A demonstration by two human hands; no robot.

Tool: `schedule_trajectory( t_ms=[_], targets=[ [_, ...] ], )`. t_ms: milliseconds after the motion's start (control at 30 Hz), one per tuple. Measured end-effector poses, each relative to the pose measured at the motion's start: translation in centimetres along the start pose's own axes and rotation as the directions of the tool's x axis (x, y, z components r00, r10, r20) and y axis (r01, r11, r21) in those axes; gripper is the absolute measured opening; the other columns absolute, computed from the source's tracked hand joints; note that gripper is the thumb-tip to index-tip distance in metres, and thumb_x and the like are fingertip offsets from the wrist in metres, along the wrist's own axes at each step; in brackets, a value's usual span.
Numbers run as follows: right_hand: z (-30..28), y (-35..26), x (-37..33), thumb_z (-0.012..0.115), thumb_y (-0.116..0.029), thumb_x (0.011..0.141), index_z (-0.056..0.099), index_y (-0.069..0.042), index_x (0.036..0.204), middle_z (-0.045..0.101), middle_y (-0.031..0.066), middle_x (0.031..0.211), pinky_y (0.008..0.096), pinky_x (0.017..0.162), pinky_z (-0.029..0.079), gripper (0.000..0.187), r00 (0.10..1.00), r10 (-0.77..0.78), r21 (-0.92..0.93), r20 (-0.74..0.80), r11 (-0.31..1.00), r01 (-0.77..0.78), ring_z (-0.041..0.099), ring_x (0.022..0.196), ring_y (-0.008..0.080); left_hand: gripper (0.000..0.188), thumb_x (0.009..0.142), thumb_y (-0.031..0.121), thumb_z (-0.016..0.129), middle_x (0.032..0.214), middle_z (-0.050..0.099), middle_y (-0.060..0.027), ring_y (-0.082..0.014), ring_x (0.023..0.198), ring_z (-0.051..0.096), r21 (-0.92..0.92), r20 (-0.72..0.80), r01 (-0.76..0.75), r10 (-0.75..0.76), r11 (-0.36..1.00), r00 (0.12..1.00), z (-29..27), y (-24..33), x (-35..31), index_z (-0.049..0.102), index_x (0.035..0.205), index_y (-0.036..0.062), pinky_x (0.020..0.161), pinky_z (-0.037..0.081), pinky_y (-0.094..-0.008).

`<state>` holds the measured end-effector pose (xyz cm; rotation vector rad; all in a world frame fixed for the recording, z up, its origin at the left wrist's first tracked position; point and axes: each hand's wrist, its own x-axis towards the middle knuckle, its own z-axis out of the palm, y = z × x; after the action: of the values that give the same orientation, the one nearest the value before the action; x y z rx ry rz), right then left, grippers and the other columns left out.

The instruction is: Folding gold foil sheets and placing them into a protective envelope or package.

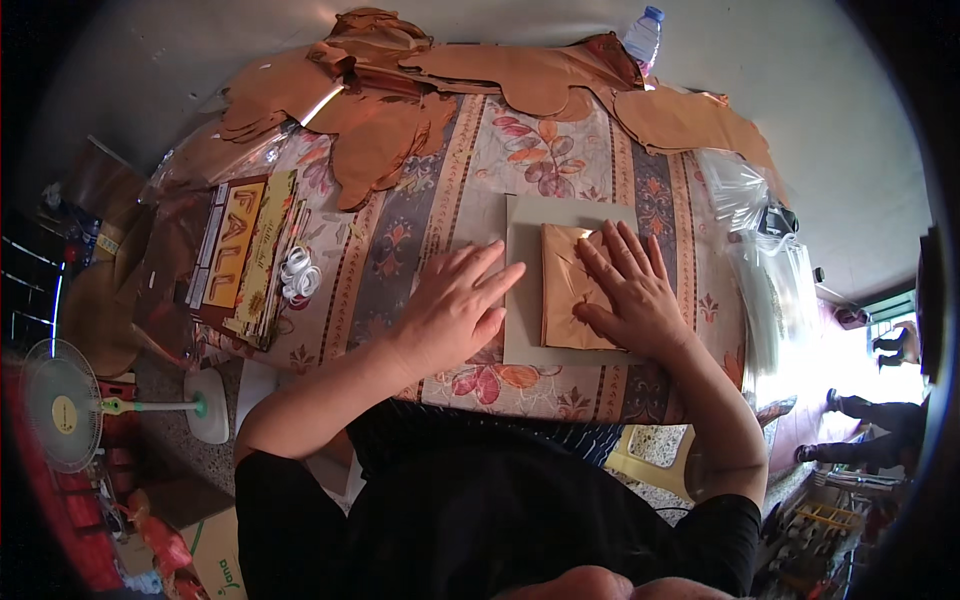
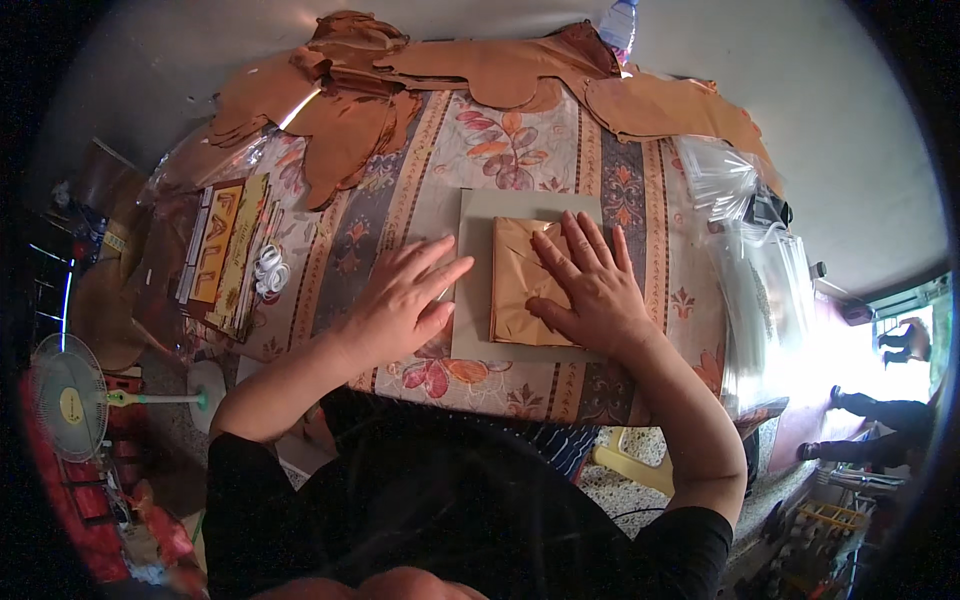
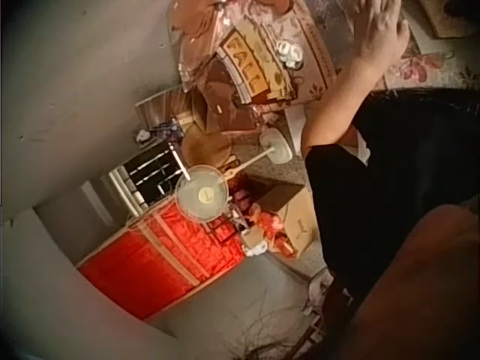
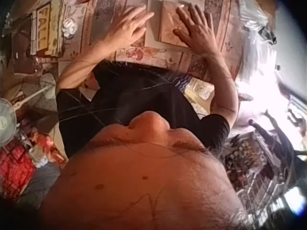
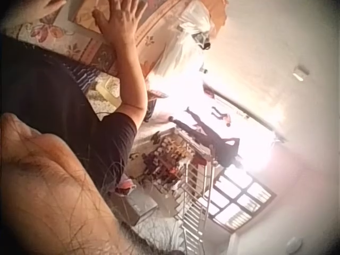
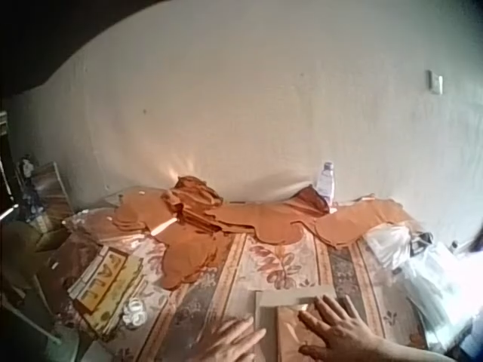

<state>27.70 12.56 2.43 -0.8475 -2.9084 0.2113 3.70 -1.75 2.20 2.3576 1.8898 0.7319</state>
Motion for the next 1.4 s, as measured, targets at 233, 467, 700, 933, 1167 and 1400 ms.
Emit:
schedule_trajectory(
  t_ms=[233,467,700,933,1167,1400],
  targets=[
    [0.6,0.4,0.0,0.059,-0.054,0.085,0.035,-0.02,0.149,0.025,0.0188,0.156,0.0528,0.118,0.005,0.076,1.0,-0.003,-0.013,-0.014,1.0,0.003,0.016,0.147,0.0336,0.012,0.079,0.004,0.061,0.115,0.052,-0.0182,-0.0306,0.106,0.057,-0.147,0.133,-0.056,0.076,0.988,0.988,-1.5,0.0,0.8,0.062,0.091,-0.0001,0.09,0.049,-0.0387],
    [0.4,0.2,0.0,0.059,-0.054,0.086,0.035,-0.02,0.149,0.026,0.0192,0.155,0.053,0.118,0.006,0.076,1.0,-0.006,-0.02,-0.026,1.0,0.006,0.017,0.146,0.0342,0.008,0.081,0.002,0.06,0.119,0.048,-0.0171,-0.0311,0.11,0.057,-0.123,0.209,-0.238,0.259,0.964,0.943,-2.3,-0.5,0.9,0.056,0.088,0.0002,0.094,0.05,-0.0403],
    [0.4,0.3,0.0,0.059,-0.053,0.085,0.036,-0.02,0.149,0.026,0.0189,0.155,0.0528,0.118,0.007,0.076,1.0,-0.01,-0.013,-0.029,1.0,0.01,0.018,0.146,0.0346,0.008,0.09,0.005,0.056,0.125,0.045,-0.0138,-0.0299,0.111,0.056,-0.215,0.345,-0.164,0.232,0.963,0.909,-2.6,-0.2,1.6,0.055,0.097,0.0013,0.095,0.049,-0.0405],
    [0.4,0.2,0.0,0.059,-0.054,0.086,0.036,-0.019,0.149,0.026,0.0196,0.155,0.0528,0.118,0.006,0.076,0.999,-0.017,-0.003,-0.03,1.0,0.017,0.018,0.146,0.0348,0.009,0.086,0.006,0.058,0.117,0.046,-0.0088,-0.0263,0.105,0.057,-0.169,0.214,-0.237,0.271,0.957,0.939,0.1,0.9,2.1,0.058,0.096,0.005,0.09,0.048,-0.0392],
    [0.4,0.3,0.0,0.057,-0.055,0.087,0.036,-0.018,0.149,0.026,0.0206,0.155,0.0531,0.117,0.006,0.076,0.999,-0.026,-0.012,-0.032,1.0,0.026,0.018,0.146,0.035,0.017,0.081,-0.001,0.058,0.108,0.053,-0.0108,-0.0273,0.101,0.058,-0.201,0.129,-0.269,0.297,0.942,0.946,0.3,-1.0,3.5,0.058,0.098,0.0035,0.088,0.05,-0.0381],
    [0.3,0.2,0.1,0.056,-0.056,0.087,0.035,-0.018,0.15,0.026,0.0203,0.155,0.0534,0.117,0.006,0.076,1.0,-0.015,-0.004,-0.016,1.0,0.015,0.017,0.146,0.0351,0.014,0.081,-0.003,0.059,0.104,0.054,-0.0082,-0.0275,0.096,0.059,-0.155,0.027,-0.272,0.279,0.95,0.96,1.6,-3.4,5.3,0.058,0.092,0.0041,0.082,0.05,-0.0375]
  ],
)
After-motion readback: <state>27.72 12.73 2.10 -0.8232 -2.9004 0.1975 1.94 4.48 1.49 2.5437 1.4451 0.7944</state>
